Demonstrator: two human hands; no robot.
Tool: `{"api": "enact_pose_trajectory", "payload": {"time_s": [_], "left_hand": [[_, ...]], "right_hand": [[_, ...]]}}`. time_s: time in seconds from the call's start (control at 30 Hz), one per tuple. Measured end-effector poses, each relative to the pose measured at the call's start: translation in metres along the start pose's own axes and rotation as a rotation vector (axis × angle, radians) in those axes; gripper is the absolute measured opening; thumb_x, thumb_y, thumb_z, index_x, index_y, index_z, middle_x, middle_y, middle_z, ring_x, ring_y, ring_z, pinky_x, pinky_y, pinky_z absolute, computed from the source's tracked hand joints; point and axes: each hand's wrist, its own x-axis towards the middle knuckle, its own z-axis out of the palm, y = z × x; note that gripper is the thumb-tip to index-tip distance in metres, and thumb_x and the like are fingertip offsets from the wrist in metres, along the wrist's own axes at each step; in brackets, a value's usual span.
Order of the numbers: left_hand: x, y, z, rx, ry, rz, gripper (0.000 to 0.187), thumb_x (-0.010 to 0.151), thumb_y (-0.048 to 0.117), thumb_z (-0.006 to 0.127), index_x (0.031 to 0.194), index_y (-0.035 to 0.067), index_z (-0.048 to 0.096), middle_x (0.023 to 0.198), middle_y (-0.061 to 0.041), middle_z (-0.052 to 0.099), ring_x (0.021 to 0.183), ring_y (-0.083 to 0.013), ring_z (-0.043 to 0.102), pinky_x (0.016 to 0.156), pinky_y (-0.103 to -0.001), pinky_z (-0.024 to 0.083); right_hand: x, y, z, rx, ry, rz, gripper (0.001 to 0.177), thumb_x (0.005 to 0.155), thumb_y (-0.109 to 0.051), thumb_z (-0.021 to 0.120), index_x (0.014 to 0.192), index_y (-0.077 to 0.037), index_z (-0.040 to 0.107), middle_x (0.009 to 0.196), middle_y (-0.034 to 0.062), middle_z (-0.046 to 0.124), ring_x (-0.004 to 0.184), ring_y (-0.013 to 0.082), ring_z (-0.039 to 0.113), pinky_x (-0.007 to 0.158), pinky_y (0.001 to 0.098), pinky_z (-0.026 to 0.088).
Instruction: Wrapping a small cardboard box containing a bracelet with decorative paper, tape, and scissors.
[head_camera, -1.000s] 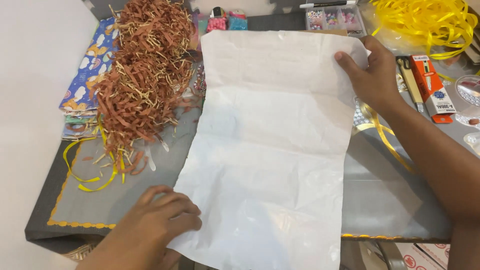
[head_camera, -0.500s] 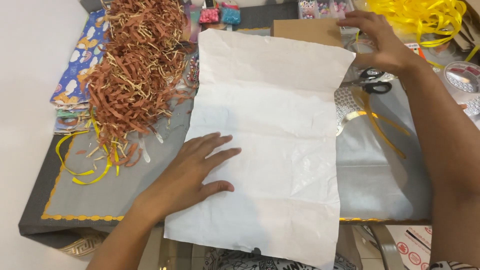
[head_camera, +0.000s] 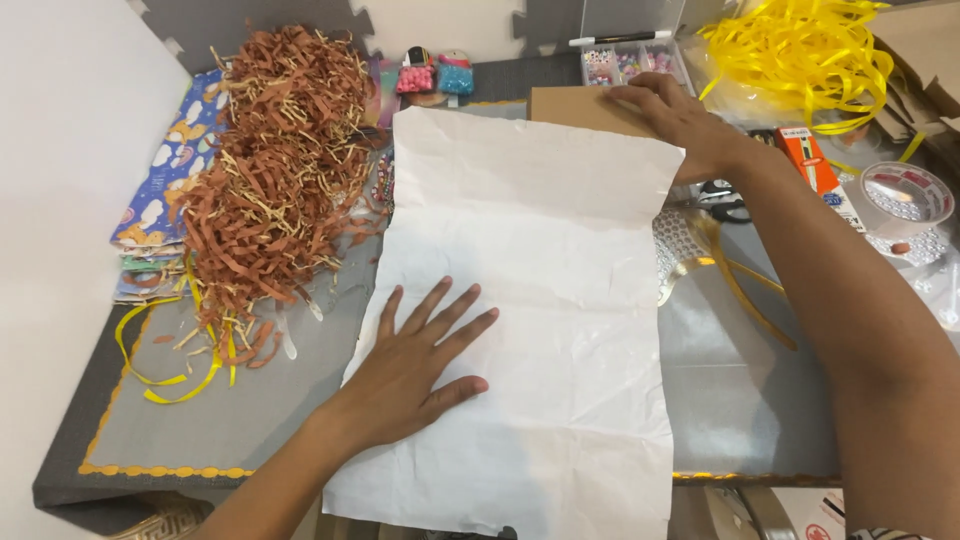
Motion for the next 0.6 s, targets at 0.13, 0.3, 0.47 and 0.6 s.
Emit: {"api": "enact_pose_trajectory", "payload": {"time_s": [0.13,0.3,0.47,0.6], "left_hand": [[0.012,0.005,0.009,-0.080,-0.096,0.036,0.086,0.115,0.071,0.051,0.186,0.026,0.031,0.195,-0.011,0.022,0.177,-0.0481,0.004,0.130,-0.079,-0.003],[0.023,0.009,0.015,-0.150,-0.258,0.002,0.100,0.108,0.082,0.045,0.187,0.027,0.022,0.197,-0.013,0.006,0.173,-0.0584,-0.014,0.124,-0.089,-0.009],[0.032,0.012,0.024,-0.112,-0.283,-0.049,0.101,0.107,0.084,0.046,0.188,0.032,0.016,0.197,-0.007,-0.004,0.173,-0.0565,-0.021,0.124,-0.089,-0.012],[0.043,0.011,0.034,-0.058,-0.232,-0.035,0.102,0.106,0.087,0.044,0.188,0.031,0.018,0.197,-0.009,-0.001,0.172,-0.0589,-0.016,0.122,-0.092,-0.006]], "right_hand": [[-0.005,0.010,0.011,0.025,0.083,-0.046,0.111,0.085,-0.059,0.083,0.179,-0.023,0.037,0.159,0.0232,0.032,0.155,0.0527,0.045,0.123,0.0732,0.043],[-0.032,-0.012,-0.010,0.062,0.239,-0.041,0.114,0.069,-0.038,0.100,0.170,-0.017,0.053,0.154,0.0245,0.032,0.159,0.0515,0.040,0.134,0.0678,0.037],[-0.061,-0.037,-0.059,0.067,0.386,0.120,0.123,0.058,-0.035,0.099,0.170,-0.008,0.056,0.151,0.0278,0.030,0.158,0.0525,0.035,0.136,0.0663,0.031],[-0.087,-0.067,-0.091,-0.037,0.555,0.053,0.104,0.077,-0.024,0.097,0.169,-0.007,0.053,0.165,0.0287,0.030,0.159,0.0517,0.035,0.121,0.0665,0.045]]}}
